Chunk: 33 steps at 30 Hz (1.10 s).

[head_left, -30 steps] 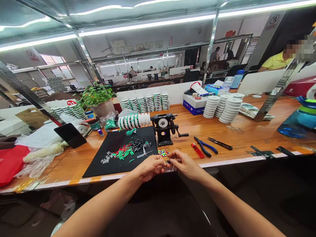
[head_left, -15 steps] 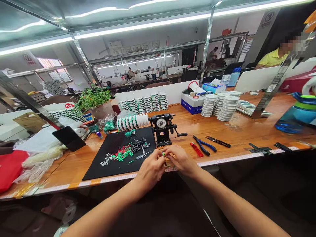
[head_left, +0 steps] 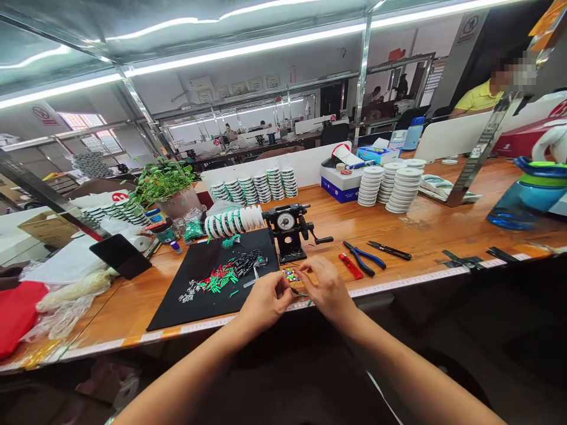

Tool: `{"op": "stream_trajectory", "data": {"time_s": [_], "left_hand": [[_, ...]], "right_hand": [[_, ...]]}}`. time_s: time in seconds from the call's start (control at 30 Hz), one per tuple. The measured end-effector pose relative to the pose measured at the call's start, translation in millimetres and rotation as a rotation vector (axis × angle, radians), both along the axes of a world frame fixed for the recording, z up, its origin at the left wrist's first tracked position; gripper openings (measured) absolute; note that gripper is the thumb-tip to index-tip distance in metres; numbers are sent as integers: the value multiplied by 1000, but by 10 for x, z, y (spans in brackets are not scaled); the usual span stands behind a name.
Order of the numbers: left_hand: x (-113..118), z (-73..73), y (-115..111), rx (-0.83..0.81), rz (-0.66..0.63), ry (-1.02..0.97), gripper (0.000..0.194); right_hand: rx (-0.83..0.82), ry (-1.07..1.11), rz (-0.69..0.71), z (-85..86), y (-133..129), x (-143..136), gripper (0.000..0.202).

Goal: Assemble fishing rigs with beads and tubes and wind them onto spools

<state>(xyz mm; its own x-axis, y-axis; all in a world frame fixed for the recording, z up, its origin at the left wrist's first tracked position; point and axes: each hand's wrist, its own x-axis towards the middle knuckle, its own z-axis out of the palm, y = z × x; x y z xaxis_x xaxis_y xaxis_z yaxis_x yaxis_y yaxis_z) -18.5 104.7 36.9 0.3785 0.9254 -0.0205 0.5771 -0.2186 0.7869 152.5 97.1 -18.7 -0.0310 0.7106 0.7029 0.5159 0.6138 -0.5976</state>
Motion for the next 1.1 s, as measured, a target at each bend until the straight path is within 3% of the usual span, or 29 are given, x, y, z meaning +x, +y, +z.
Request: {"op": "stream_trajectory", "data": {"time_s": [0.1, 0.23, 0.37, 0.5, 0.63, 0.73, 0.8, 0.87, 0.93, 1.1], "left_hand": [[-2, 6, 62, -377, 90, -220, 24], [17, 50, 56, -601, 84, -329, 34], [44, 81, -3, -661, 113, -394, 36], [51, 54, -8, -604, 101, -412, 34], [59, 9, 16, -481, 83, -385, 32], [56, -9, -2, -342, 71, -302, 25], [42, -6, -34, -101, 4, -133, 15], [20, 4, -64, 198, -114, 61, 8], [-14, 6, -69, 430, -223, 194, 12], [-111, -73, 96, 797, -441, 368, 21]], "right_hand": [[-126, 61, -32, -14, -275, -23, 16], [-371, 159, 100, -52, -462, -108, 13], [-619, 354, 198, -76, -442, -199, 23], [-662, 508, 228, -127, -406, -256, 23], [-558, 472, 194, -163, -465, -271, 16], [-275, 255, 130, -143, -507, -225, 10], [-68, 65, 78, -113, -474, -164, 13], [38, -34, 78, -84, -377, -101, 15], [29, -13, 139, -70, -233, -57, 16], [-232, 177, 262, -85, 164, -72, 13]]}}
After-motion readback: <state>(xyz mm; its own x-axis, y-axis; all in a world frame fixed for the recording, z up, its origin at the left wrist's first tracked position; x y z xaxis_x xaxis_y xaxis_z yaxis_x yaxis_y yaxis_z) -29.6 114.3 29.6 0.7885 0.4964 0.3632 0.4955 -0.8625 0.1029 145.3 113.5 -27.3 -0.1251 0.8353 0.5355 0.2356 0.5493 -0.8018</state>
